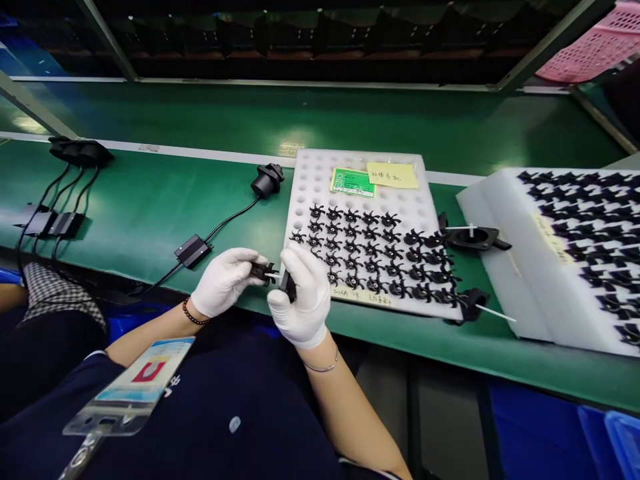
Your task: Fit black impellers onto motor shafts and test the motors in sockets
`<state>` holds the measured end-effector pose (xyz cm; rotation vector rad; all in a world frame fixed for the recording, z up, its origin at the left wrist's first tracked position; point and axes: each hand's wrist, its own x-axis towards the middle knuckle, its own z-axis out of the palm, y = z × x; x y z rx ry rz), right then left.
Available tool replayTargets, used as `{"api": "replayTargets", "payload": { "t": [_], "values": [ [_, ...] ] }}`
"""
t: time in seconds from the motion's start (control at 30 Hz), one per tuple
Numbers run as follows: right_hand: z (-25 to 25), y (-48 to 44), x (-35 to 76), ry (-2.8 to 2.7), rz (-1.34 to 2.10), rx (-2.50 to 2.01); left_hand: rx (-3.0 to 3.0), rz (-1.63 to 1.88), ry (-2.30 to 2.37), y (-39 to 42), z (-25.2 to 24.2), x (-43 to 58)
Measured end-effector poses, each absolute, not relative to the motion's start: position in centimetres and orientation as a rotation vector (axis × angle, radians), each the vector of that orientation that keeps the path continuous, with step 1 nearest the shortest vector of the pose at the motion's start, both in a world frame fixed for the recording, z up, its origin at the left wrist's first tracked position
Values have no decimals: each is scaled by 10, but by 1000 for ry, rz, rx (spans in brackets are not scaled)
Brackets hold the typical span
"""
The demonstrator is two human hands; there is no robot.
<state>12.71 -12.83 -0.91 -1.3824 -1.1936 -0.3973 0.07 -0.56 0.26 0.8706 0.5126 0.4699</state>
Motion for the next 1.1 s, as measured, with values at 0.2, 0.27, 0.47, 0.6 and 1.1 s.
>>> {"api": "replayTargets", "payload": {
  "t": [0.2,0.27,0.47,0.6,1.1],
  "values": [
    [-19,-129,126,-1068,-320,-1387,1036,535,495,-4,5,-1],
    [-20,-129,125,-1021,-293,-1387,1153,549,480,-3,9,-3],
    [-5,-124,106,-636,206,-1304,1692,645,259,-4,14,-5],
    [13,-115,96,-180,616,-1038,1960,845,148,-1,15,0],
    [23,-125,146,283,744,-803,1727,773,457,50,19,-27]
  ]
}}
